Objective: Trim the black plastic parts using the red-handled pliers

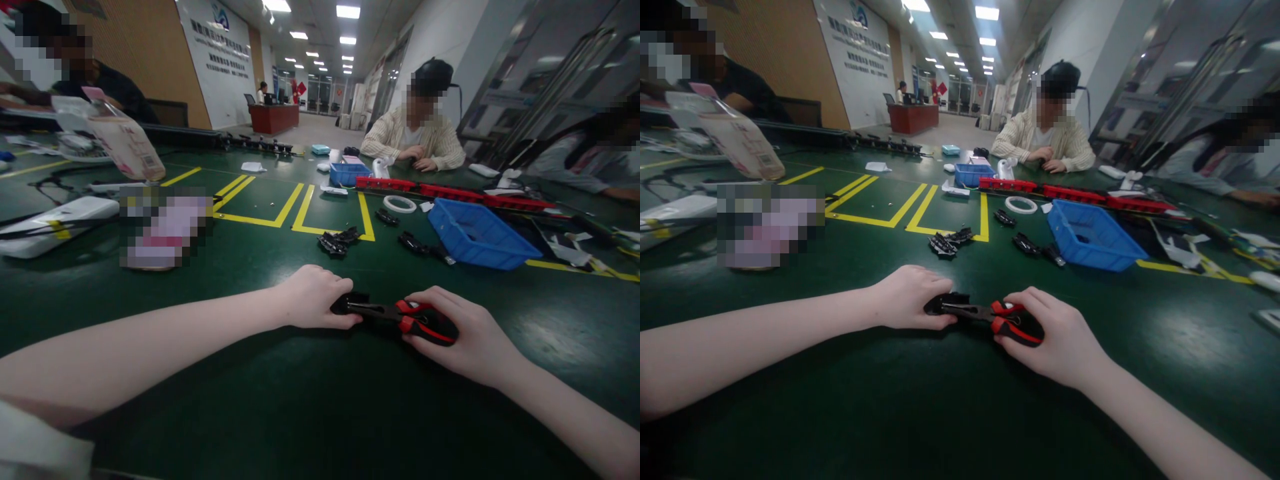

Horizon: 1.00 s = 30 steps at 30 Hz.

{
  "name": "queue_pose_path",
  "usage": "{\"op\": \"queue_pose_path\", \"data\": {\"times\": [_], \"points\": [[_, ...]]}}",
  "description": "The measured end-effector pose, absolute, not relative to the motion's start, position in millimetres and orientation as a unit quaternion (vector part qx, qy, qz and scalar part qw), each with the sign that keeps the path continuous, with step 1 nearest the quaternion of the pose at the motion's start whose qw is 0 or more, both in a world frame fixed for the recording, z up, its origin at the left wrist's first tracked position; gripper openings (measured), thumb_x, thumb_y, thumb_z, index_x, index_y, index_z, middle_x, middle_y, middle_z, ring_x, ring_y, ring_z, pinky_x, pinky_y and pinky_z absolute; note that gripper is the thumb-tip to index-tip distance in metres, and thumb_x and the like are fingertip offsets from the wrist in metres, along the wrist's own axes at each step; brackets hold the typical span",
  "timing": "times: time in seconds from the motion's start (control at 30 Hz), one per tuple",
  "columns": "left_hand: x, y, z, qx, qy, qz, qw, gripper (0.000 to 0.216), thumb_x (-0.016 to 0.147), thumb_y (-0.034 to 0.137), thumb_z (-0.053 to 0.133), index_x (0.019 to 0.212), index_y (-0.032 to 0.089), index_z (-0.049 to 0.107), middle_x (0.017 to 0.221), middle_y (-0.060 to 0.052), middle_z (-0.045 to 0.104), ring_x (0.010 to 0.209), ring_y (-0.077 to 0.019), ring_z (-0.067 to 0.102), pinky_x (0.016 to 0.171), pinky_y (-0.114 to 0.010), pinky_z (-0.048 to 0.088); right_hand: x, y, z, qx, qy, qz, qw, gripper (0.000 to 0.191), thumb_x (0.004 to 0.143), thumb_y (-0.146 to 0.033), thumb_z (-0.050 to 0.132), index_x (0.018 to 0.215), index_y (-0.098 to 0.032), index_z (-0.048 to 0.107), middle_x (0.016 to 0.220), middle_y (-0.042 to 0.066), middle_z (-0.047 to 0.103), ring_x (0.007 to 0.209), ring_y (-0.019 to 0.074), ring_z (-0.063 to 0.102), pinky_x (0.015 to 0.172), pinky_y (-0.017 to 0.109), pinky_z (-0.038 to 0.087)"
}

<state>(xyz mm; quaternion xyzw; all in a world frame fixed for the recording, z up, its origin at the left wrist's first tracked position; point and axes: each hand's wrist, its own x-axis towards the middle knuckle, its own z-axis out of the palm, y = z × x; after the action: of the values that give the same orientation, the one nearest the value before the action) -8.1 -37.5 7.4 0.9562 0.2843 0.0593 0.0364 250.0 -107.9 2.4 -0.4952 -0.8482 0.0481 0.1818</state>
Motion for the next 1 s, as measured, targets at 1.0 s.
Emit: {"op": "queue_pose_path", "data": {"times": [1.0], "points": [[-8.7, -36.0, 7.0, 0.954, 0.292, 0.061, 0.041, 0.039, 0.086, 0.055, 0.046, 0.079, 0.018, 0.053, 0.069, -0.001, 0.062, 0.057, -0.0151, 0.056, 0.052, -0.023, 0.036, 251.5, -107.0, -4.4, -0.515, -0.833, 0.076, 0.187, 0.034, 0.078, -0.046, 0.06, 0.104, -0.024, 0.057, 0.097, 0.004, 0.065, 0.082, 0.0201, 0.063, 0.066, 0.033, 0.054]]}}
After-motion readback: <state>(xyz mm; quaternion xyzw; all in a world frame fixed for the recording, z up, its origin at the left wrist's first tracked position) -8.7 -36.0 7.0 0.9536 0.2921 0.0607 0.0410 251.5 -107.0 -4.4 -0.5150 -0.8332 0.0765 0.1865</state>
